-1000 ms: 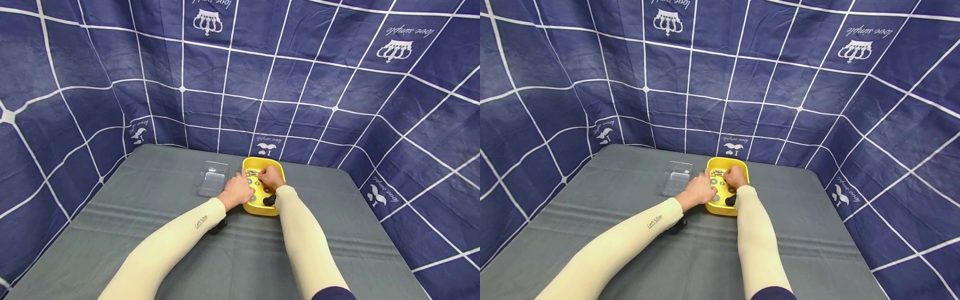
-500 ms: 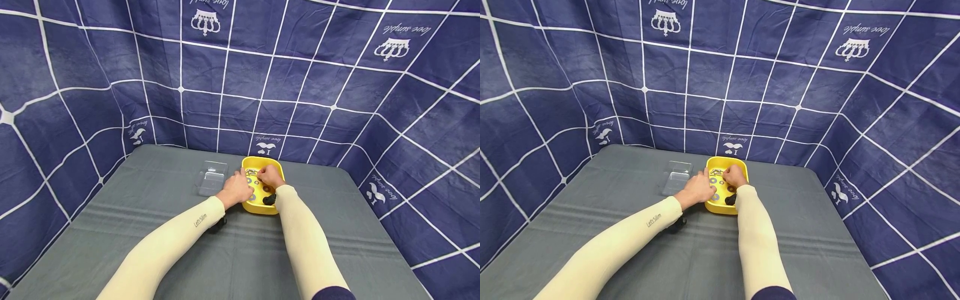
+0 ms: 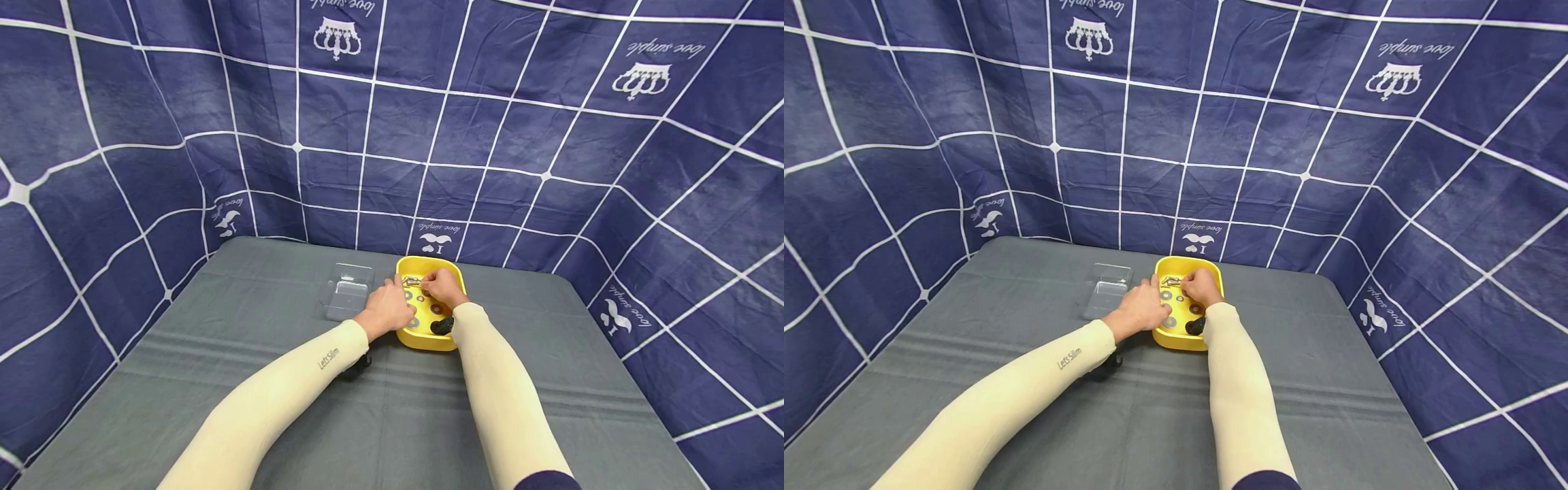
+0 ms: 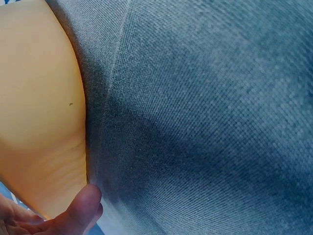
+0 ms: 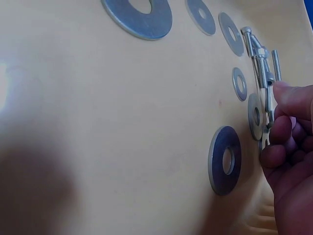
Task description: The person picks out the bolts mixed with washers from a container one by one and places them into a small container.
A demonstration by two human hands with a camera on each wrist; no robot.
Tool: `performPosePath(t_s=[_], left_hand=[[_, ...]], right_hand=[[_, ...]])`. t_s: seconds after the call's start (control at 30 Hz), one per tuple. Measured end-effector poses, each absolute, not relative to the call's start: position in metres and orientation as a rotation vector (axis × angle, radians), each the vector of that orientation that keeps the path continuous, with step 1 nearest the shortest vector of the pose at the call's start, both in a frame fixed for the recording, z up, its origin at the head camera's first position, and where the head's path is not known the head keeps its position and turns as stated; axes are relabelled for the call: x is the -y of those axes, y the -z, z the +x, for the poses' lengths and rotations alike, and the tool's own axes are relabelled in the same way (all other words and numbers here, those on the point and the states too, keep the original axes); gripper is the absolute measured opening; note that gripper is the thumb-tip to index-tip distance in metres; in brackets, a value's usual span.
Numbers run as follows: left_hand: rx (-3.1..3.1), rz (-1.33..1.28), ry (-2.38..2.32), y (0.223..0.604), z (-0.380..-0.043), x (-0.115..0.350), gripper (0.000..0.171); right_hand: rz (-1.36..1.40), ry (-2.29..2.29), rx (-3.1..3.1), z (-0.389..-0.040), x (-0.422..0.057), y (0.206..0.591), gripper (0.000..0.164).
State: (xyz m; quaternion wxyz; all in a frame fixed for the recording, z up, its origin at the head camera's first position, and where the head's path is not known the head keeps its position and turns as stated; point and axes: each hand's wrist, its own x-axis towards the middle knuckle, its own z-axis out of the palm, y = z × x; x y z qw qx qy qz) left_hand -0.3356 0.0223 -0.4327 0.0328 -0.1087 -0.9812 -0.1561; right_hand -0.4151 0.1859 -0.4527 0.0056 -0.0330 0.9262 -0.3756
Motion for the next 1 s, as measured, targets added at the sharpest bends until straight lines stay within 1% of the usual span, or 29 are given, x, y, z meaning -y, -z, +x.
performPosePath(t_s=[0.3,0.63,1.0], left_hand=[[3.021,-0.338,0.453,0.43,-0.336,-0.024,0.069],[3.013,-0.362,0.49,0.428,-0.338,-0.023,0.068],[2.973,-0.408,0.461,0.426,-0.342,-0.019,0.061]], right_hand=[[-0.182,1.19,-2.93,-0.411,-0.188,0.446,0.014],[-0.188,1.187,-2.949,-0.413,-0.189,0.439,0.015],[-0.296,1.144,-2.976,-0.414,-0.192,0.428,0.017]])
